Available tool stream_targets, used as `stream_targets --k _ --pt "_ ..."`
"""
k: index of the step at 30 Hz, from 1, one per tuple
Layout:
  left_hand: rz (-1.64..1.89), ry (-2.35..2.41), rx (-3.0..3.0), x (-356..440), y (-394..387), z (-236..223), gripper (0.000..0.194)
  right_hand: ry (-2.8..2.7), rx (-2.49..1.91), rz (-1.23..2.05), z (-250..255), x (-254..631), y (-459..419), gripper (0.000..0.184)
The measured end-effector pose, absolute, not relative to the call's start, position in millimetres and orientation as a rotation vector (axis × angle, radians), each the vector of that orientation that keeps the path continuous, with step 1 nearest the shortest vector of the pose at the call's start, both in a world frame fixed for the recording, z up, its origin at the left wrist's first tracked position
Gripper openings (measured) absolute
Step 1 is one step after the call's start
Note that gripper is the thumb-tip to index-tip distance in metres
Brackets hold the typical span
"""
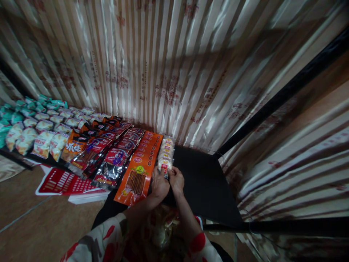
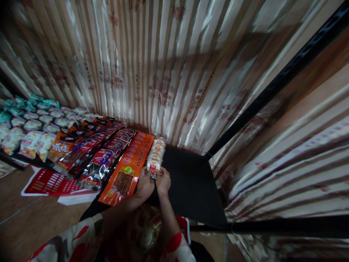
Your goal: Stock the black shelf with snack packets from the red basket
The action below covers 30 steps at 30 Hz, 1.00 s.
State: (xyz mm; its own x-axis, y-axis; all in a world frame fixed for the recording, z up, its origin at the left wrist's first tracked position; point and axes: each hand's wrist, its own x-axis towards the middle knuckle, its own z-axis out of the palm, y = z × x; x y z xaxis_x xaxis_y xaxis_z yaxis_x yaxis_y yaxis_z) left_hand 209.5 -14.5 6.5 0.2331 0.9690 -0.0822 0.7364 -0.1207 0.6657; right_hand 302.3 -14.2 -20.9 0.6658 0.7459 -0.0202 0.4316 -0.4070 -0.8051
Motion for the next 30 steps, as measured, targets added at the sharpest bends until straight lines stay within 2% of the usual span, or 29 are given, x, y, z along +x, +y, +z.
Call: stream_targets --k 7,18,25,30 --pt "0.545 1.571 1.945 211 -14 4 0.044 -0.935 -2.096 0.403 -28 303 -10 0.022" --pt "0.574 1.541 1.944 208 -17 2 0.044 -0.958 -2.096 0.313 -26 294 -17 0.028" --pt "0.614 1.49 1.937 205 -24 5 0.047 -0.851 -2.004 0.253 -38 293 -24 0.04" --pt "0.651 1.447 1.965 198 -39 5 0.045 -0.845 -1.914 0.285 -43 289 -44 0.04"
